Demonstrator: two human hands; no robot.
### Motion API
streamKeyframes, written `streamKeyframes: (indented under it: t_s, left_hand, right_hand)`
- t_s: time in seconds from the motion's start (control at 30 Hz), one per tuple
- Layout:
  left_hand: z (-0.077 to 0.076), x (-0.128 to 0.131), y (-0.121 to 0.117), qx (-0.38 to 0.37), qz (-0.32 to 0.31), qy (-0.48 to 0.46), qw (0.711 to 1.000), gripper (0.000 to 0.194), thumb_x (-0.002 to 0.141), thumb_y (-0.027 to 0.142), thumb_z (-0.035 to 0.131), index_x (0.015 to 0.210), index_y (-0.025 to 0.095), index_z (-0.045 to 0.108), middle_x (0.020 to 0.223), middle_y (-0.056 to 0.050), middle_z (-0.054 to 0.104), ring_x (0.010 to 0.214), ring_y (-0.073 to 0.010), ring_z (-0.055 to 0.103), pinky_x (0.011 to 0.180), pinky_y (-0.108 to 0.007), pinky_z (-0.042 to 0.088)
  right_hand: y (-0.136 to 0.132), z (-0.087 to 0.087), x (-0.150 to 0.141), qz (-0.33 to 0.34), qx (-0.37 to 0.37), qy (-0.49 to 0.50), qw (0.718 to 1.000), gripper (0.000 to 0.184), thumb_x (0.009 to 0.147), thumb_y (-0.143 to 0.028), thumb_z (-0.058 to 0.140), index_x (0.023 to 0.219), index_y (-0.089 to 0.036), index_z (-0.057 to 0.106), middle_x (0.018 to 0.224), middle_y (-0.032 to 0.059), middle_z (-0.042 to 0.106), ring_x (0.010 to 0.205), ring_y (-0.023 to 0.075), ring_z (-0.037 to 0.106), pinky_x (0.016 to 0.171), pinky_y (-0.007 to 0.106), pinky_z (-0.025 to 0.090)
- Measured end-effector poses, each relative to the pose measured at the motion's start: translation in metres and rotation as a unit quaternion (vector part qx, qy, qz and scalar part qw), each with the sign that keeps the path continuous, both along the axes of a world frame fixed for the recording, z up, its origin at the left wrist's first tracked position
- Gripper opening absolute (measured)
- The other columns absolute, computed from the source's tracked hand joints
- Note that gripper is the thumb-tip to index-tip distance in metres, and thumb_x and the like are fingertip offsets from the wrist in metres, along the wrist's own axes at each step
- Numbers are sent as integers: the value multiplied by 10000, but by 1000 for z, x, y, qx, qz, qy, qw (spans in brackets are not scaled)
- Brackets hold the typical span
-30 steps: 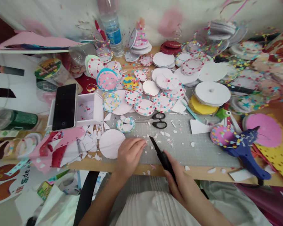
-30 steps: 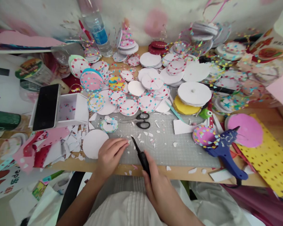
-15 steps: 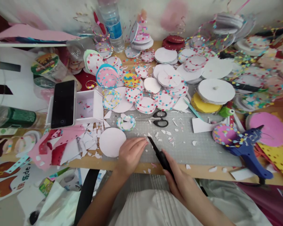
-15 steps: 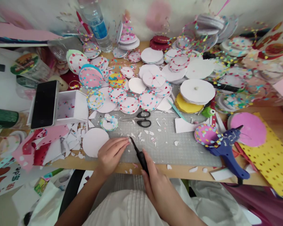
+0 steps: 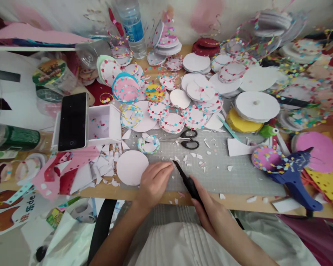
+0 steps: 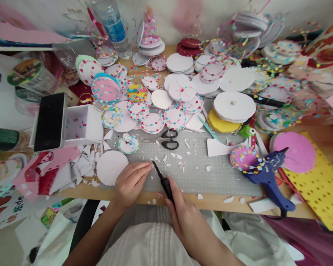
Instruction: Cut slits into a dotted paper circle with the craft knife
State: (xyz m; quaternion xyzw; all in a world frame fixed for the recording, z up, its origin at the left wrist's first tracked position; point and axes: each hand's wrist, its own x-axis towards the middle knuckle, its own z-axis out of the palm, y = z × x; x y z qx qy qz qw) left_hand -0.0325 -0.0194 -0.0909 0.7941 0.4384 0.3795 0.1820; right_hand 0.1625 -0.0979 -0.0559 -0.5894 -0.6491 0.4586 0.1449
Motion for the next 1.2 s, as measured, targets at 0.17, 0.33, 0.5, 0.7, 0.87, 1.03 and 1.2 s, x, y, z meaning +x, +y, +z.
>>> streamKeyframes:
  t_s: [0.17, 0.33, 0.5, 0.7, 0.87, 1.03, 1.2]
  left_hand:
    - [1, 0, 0, 0, 1, 8, 1000, 274, 859, 23, 581, 1075, 175, 652, 989, -74, 733, 920, -188, 671, 823, -343, 557]
    - [3, 2, 1, -8, 11, 3, 1000, 246, 879, 46, 551, 1047, 188, 662, 961, -67, 734, 900, -182, 678, 815, -332, 560]
    - [3, 3, 2, -10, 15, -10, 1000, 256, 883, 31, 514, 1027, 179, 665, 953, -75, 734, 899, -181, 679, 812, -328, 563]
    - [1, 3, 3, 2, 5, -1, 1000, 274, 862, 5, 533, 1039, 174, 657, 956, -80, 727, 897, -184, 670, 816, -335, 564]
    - [0, 4, 3, -11, 10, -10, 1000, 279, 854, -20, 527, 1016, 167, 656, 941, -72, 730, 891, -173, 673, 813, -324, 562]
    - [-1, 4, 4, -1, 4, 0, 1000, 278, 879, 11, 506, 1038, 189, 648, 958, -65, 730, 897, -173, 676, 808, -331, 567]
    - [2, 4, 5, 1, 7, 1, 1000, 273, 887, 16, 481, 1012, 185, 656, 942, -66, 734, 887, -172, 684, 801, -328, 569]
  right_hand:
    - [-1, -2, -1, 9, 29, -26, 999, 563, 1012, -225, 292, 1541, -232, 101, 1418, 129, 532, 1232, 222, 564, 897, 349, 553]
    - [-2, -3, -3, 18, 47, -57, 997, 592, 1016, -223, 273, 1545, -269, 11, 1409, 147, 535, 1177, 262, 608, 862, 409, 571]
    - [-5, -2, -3, 18, 58, -92, 994, 620, 1013, -225, 293, 1546, -299, -17, 1400, 147, 540, 1175, 293, 605, 838, 442, 581]
    - [0, -1, -6, 2, 49, -67, 997, 568, 1013, -230, 278, 1549, -229, 87, 1324, 154, 605, 1126, 288, 642, 859, 438, 570]
    - [-3, -1, -4, -3, 36, -44, 998, 532, 1012, -245, 289, 1531, -210, 174, 1342, 149, 598, 1109, 272, 654, 871, 422, 563]
    - [-2, 0, -3, -9, 10, -12, 1000, 514, 1007, -243, 280, 1511, -155, 226, 1347, 167, 590, 1129, 259, 642, 849, 389, 572]
    - [-2, 0, -3, -18, 13, 12, 1000, 513, 998, -235, 302, 1500, -139, 252, 1342, 166, 595, 1167, 242, 618, 903, 385, 546]
